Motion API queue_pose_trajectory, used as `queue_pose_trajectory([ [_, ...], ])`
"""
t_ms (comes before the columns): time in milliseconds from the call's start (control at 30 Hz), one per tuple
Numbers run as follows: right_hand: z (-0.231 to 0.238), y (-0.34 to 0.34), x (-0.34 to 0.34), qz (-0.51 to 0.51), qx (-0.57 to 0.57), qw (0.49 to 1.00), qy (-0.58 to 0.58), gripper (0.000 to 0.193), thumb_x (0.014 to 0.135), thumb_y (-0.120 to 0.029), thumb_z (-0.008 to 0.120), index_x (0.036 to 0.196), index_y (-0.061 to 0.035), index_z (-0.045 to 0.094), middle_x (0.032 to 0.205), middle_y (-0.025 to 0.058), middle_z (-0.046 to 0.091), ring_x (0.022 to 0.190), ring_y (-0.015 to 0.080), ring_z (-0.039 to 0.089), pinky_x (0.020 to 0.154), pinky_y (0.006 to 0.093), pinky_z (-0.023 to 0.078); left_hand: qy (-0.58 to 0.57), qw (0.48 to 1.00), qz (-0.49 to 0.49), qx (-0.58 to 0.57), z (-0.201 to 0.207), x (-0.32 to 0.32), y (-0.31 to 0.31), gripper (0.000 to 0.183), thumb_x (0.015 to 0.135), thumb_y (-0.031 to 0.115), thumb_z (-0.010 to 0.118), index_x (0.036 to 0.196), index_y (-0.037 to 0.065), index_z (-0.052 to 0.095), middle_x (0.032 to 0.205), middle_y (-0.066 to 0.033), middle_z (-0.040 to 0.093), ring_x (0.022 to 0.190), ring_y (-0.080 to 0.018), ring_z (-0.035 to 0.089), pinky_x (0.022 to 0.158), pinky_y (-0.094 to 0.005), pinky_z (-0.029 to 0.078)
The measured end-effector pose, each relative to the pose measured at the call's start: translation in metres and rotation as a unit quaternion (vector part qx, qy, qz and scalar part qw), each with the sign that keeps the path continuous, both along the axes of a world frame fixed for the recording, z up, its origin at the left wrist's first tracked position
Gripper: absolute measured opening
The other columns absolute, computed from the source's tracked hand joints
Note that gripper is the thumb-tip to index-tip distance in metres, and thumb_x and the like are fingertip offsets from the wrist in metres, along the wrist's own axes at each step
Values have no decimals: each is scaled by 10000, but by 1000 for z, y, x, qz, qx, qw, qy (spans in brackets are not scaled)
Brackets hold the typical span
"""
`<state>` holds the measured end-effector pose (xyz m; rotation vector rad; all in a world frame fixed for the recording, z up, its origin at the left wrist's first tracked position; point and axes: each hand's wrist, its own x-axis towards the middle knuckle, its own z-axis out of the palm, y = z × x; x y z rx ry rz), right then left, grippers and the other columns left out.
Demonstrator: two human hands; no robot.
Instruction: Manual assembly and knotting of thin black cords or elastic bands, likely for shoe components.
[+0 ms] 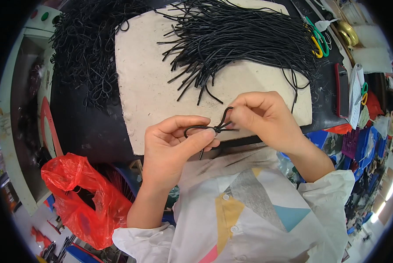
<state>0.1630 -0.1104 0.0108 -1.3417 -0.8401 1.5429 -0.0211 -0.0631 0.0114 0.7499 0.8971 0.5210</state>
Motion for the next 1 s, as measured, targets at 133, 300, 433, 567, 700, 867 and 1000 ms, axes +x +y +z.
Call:
queue_pose_trajectory([
  [133,-6,-2,-1,21,69,996,-59,167,804,-155,605,771,7,628,675,14,601,650,48,514,572,209,411,-13,999,-6,-34,-1,0,1,265,719,-78,618,978,-86,560,832,-140,623,731,-187,632,667,-241,516],
  [300,-3,-1,-1,22,23,997,-71,163,807,-147,604,764,9,622,642,-10,568,617,33,488,546,188,392,-1,999,-46,16,-3,-2,-4,323,685,-112,620,1002,-84,561,840,-139,619,787,-207,631,663,-254,521],
  [433,-7,-4,-3,1,3,1000,-27,157,811,-137,600,769,14,617,642,-17,560,613,25,487,542,181,392,-5,997,-69,36,-5,-3,-3,276,730,-65,607,1003,-79,566,833,-147,621,789,-199,627,666,-253,520],
  [567,-4,-6,-8,-4,2,1000,-14,154,811,-132,602,789,19,619,680,-3,578,628,33,508,554,178,409,17,997,-81,3,-4,-1,-1,196,775,7,600,957,-67,589,780,-148,627,707,-179,626,616,-244,518],
  [700,-6,-5,-10,-6,37,999,1,135,814,-112,589,822,19,621,713,11,594,641,45,527,567,181,421,26,997,-73,-4,-4,0,1,141,782,41,612,888,-53,613,721,-141,627,622,-157,613,561,-238,510],
  [867,-3,-7,-9,32,17,999,13,122,814,-99,571,794,18,602,708,20,595,630,46,527,565,189,423,21,992,-123,-18,-1,1,4,107,781,34,610,841,-55,617,729,-138,629,637,-153,612,558,-234,508],
  [1000,-2,-5,-8,47,-93,986,133,157,817,-124,562,729,4,580,683,16,578,625,47,517,569,188,412,0,986,-164,11,-3,-1,4,82,779,14,601,820,-56,616,746,-135,630,653,-151,613,576,-236,509],
])
